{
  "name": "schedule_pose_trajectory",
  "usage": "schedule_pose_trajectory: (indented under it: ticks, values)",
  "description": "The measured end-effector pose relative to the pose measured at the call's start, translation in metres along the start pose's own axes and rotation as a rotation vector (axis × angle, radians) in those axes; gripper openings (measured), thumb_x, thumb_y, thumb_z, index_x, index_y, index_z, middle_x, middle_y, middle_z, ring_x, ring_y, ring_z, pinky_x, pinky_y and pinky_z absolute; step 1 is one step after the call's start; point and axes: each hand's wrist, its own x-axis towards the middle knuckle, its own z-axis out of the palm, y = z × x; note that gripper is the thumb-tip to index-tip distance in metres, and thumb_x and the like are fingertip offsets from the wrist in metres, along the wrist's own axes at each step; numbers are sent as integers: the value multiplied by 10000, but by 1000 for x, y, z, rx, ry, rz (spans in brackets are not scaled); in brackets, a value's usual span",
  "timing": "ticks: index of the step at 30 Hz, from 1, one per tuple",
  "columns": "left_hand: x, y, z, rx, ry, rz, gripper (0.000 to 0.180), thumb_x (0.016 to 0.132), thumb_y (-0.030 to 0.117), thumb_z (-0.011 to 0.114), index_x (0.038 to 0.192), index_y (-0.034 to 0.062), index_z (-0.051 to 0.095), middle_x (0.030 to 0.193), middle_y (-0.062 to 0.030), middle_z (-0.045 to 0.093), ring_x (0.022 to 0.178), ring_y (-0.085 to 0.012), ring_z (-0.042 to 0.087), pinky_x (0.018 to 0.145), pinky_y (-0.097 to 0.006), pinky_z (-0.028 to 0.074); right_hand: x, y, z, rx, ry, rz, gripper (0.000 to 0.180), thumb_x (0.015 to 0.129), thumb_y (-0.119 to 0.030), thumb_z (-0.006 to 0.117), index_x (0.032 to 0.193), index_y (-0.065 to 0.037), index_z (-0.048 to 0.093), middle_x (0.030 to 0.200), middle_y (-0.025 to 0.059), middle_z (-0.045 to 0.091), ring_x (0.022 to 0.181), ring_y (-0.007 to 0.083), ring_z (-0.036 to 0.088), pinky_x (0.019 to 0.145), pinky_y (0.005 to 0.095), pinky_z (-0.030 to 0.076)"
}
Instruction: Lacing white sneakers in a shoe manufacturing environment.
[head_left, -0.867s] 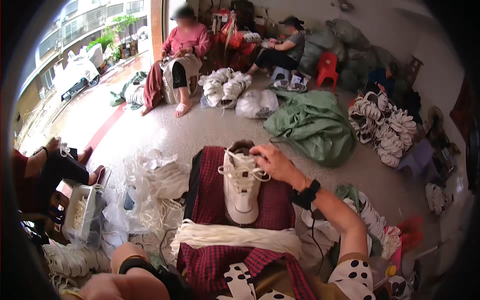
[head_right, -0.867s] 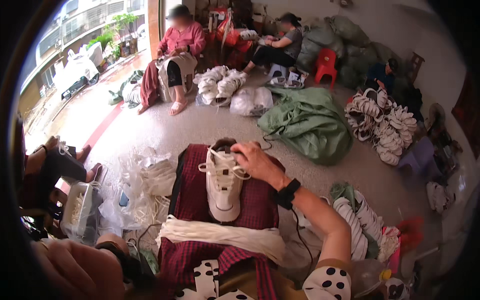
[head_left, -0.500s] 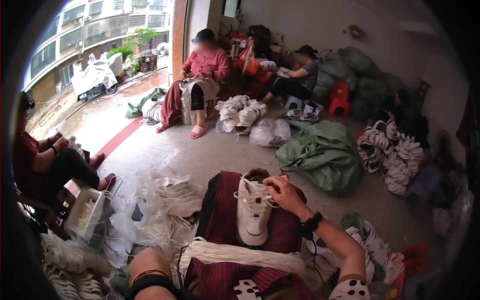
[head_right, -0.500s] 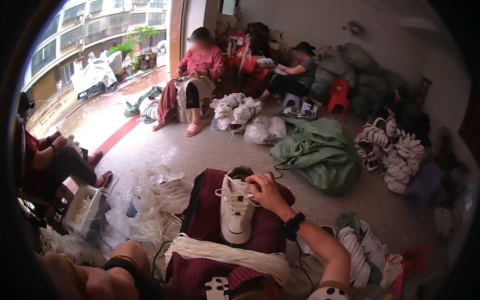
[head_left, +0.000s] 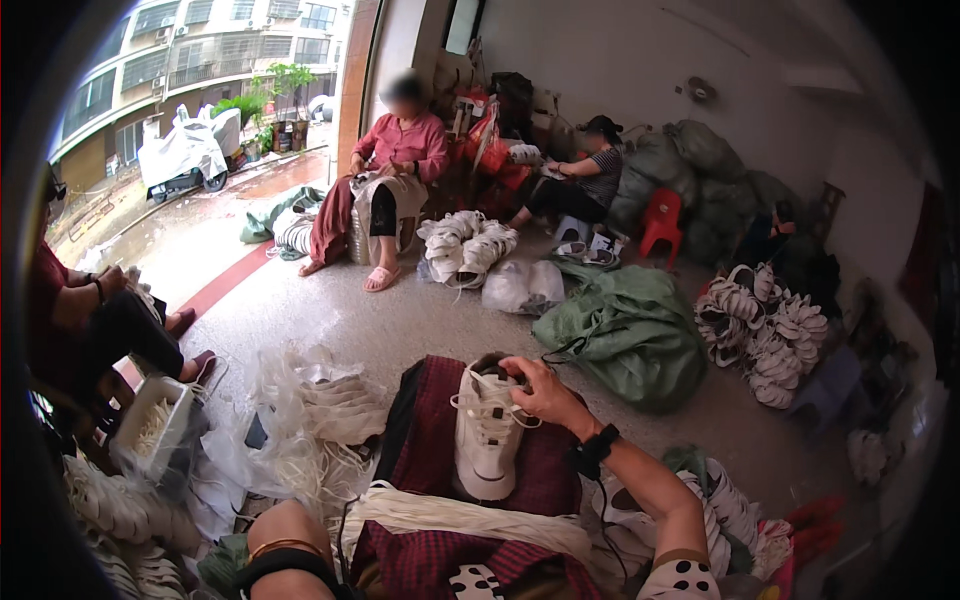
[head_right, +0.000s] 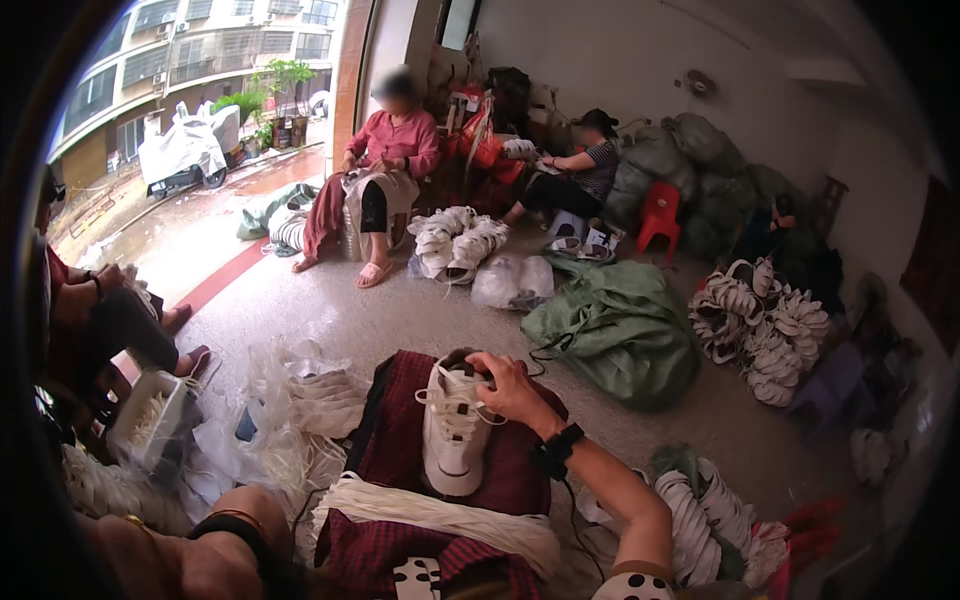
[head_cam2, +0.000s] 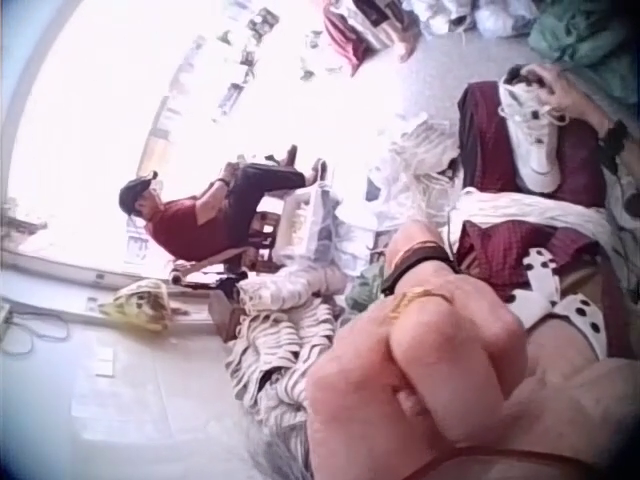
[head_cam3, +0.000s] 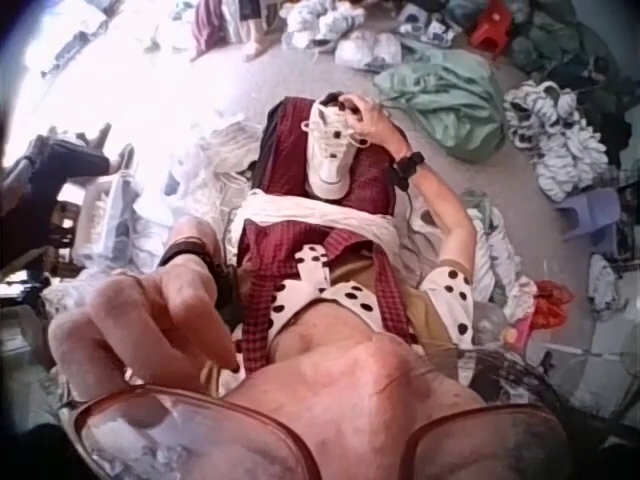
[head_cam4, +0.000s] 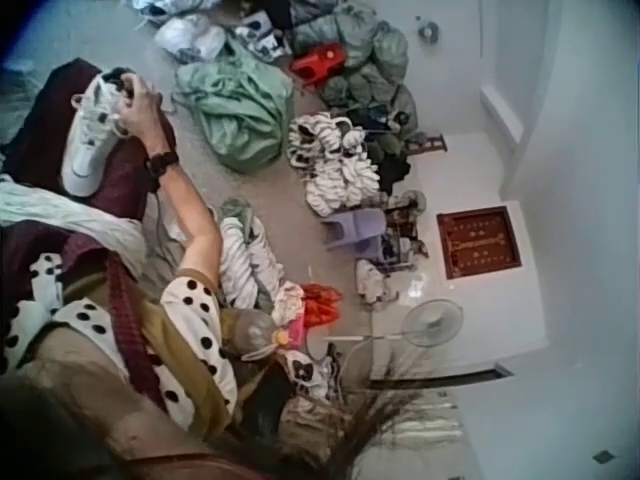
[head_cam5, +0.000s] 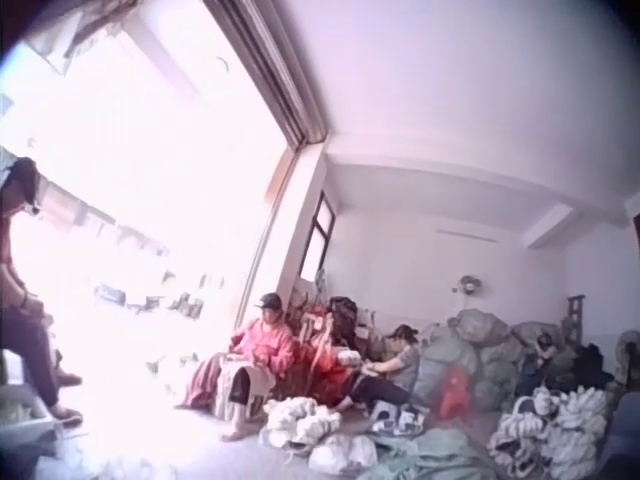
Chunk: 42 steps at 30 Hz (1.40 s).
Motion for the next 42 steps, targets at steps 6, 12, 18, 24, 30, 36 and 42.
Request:
schedule_pose_trajectory:
  ticks: [6, 12, 18, 24, 30, 36, 42]
  values:
    - [0, -57, -57, 86, -174, 94, 151, 888, 67, 615, 760, 64, 534, 740, -70, 494, 614, -215, 493, 552, -309, 426, 7, 3, -3, 81, -45, -24, 474, 832, -190, 645, 1276, -56, 552, 883, 79, 573, 802, 145, 543, 747, 320, 475]
    - [-22, -145, -150, 475, 29, -329, 185, 958, 113, 551, 919, -28, 665, 831, -61, 610, 718, -99, 554, 633, -227, 424, 31, -5, 0, 146, -72, 82, 320, 890, -278, 665, 1066, -10, 663, 810, 91, 649, 727, 182, 590, 682, 347, 482]
    - [-52, -227, -201, 900, -85, -720, 281, 966, 241, 616, 977, -24, 709, 855, -48, 675, 746, -90, 604, 650, -248, 495, 17, 22, -9, 399, -4, 141, 304, 936, -275, 638, 1084, -13, 675, 846, 29, 663, 752, 118, 593, 680, 275, 481]
    - [-62, -272, -212, 850, -111, -744, 275, 935, 191, 602, 1053, -35, 706, 819, -51, 687, 709, -92, 615, 637, -253, 512, -3, 55, -60, 1135, 228, 365, 348, 977, -329, 545, 1186, -59, 612, 1038, 47, 680, 881, 122, 652, 806, 273, 532]
    - [-39, -318, -206, 923, -167, -666, 235, 894, 143, 622, 1026, -19, 730, 855, -126, 736, 734, -148, 658, 705, -308, 537, -23, 51, -70, 1098, 267, 362, 382, 963, -359, 559, 1209, -72, 613, 1061, 24, 672, 879, 123, 651, 783, 258, 524]
    - [-21, -364, -218, 1046, -289, -781, 350, 960, 244, 497, 978, -34, 711, 738, -157, 676, 708, -202, 647, 722, -342, 530, -16, 8, -50, 490, 260, 178, 327, 976, -338, 610, 1056, -23, 645, 810, -32, 612, 756, 49, 536, 658, 246, 449]
    - [-33, -361, -230, 817, 67, -894, 610, 1010, 457, 444, 960, -103, 680, 779, -117, 681, 734, -176, 634, 713, -332, 530, 0, -5, 0, -21, 85, 6, 270, 927, -255, 643, 993, 1, 590, 730, 190, 615, 632, 346, 597, 624, 421, 473]
